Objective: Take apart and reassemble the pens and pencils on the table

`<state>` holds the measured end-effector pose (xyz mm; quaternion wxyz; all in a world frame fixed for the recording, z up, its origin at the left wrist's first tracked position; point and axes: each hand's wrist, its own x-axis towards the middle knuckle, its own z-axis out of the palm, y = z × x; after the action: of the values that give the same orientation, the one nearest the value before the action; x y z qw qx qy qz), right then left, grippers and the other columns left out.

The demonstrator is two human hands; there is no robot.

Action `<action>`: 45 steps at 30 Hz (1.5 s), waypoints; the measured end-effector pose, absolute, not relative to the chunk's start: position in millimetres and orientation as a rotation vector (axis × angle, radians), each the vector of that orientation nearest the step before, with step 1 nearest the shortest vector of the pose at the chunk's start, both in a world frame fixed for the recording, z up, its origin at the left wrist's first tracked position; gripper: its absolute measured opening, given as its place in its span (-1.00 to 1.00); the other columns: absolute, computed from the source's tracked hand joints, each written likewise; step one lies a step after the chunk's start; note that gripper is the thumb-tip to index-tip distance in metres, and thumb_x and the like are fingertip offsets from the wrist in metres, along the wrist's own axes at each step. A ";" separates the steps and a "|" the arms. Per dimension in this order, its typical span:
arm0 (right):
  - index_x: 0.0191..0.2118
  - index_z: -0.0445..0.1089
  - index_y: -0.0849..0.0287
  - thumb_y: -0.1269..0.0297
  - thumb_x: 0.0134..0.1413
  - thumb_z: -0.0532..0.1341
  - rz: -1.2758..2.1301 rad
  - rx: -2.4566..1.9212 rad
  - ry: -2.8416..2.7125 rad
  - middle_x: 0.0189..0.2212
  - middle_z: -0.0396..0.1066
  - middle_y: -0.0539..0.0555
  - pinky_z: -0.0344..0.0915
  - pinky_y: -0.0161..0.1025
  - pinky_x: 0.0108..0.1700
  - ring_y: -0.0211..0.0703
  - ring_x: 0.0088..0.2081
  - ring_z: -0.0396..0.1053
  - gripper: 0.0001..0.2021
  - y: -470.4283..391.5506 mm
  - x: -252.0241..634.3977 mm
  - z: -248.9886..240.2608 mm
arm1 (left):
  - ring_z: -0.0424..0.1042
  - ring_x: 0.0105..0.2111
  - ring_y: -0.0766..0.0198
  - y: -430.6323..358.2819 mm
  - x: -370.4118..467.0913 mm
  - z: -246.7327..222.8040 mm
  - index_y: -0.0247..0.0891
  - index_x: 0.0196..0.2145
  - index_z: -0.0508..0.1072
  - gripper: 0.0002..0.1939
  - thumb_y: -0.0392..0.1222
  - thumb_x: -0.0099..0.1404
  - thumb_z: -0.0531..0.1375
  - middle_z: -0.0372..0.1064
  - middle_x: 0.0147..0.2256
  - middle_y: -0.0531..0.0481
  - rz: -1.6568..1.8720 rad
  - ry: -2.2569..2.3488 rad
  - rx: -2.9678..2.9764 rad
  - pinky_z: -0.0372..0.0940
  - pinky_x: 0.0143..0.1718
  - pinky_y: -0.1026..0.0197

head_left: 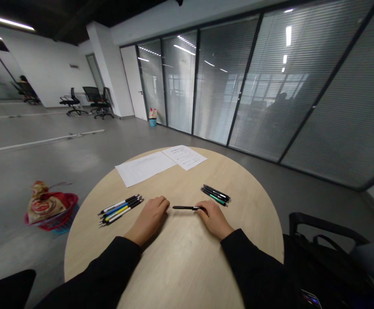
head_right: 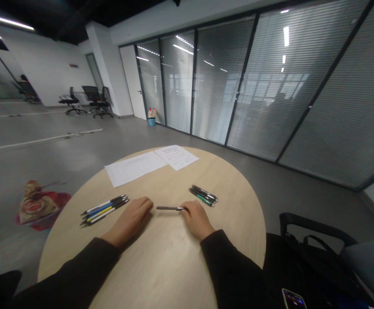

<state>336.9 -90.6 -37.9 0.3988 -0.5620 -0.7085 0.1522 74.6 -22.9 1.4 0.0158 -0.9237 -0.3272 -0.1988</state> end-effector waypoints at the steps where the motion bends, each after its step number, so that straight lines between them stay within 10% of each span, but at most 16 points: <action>1: -0.19 0.52 0.13 0.45 0.22 0.21 0.389 -1.421 -1.799 -0.23 0.54 0.09 0.25 -0.14 -0.03 -0.05 -0.13 0.39 -0.85 -90.7 336.6 -37.6 | 0.34 -0.28 0.12 -24.2 75.4 2.0 -0.26 -0.24 0.40 -0.79 -0.36 0.43 -0.02 0.39 -0.25 -0.13 -0.618 -1.004 -2.886 0.23 -0.23 0.09; 12: -0.20 0.52 0.14 0.47 0.19 0.21 0.425 -1.441 -1.714 -0.22 0.54 0.08 0.26 -0.16 -0.03 -0.06 -0.14 0.41 -0.83 -91.9 336.0 -34.2 | 0.40 -0.11 0.06 -28.2 76.6 2.0 -0.26 0.04 0.34 -0.71 -0.14 0.46 -0.01 0.39 -0.07 -0.21 -0.759 -1.137 -2.882 0.30 -0.06 0.02; 20: -0.20 0.52 0.14 0.43 0.21 0.18 0.418 -1.479 -1.701 -0.25 0.54 0.08 0.25 -0.16 -0.07 -0.05 -0.17 0.41 -0.84 -90.4 340.0 -34.0 | 0.37 -0.33 0.14 -26.7 72.6 -2.4 -0.24 -0.29 0.39 -0.75 -0.23 0.45 -0.05 0.38 -0.31 -0.12 -0.415 -1.155 -2.949 0.22 -0.27 0.13; 45: -0.17 0.51 0.14 0.43 0.23 0.18 0.371 -1.339 -1.754 -0.22 0.53 0.12 0.28 -0.09 0.00 -0.05 -0.13 0.39 -0.84 -95.6 331.0 -30.1 | 0.16 -0.54 0.25 -27.7 85.2 0.0 -0.17 -0.58 0.14 -0.50 0.22 0.36 -0.05 0.12 -0.61 0.10 -1.265 -1.880 -2.990 0.03 -0.44 0.21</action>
<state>331.0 -95.6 -30.1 0.4368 -0.5384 -0.7050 0.1492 85.2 -27.7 0.0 -0.3003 -0.7602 -0.4780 -0.3216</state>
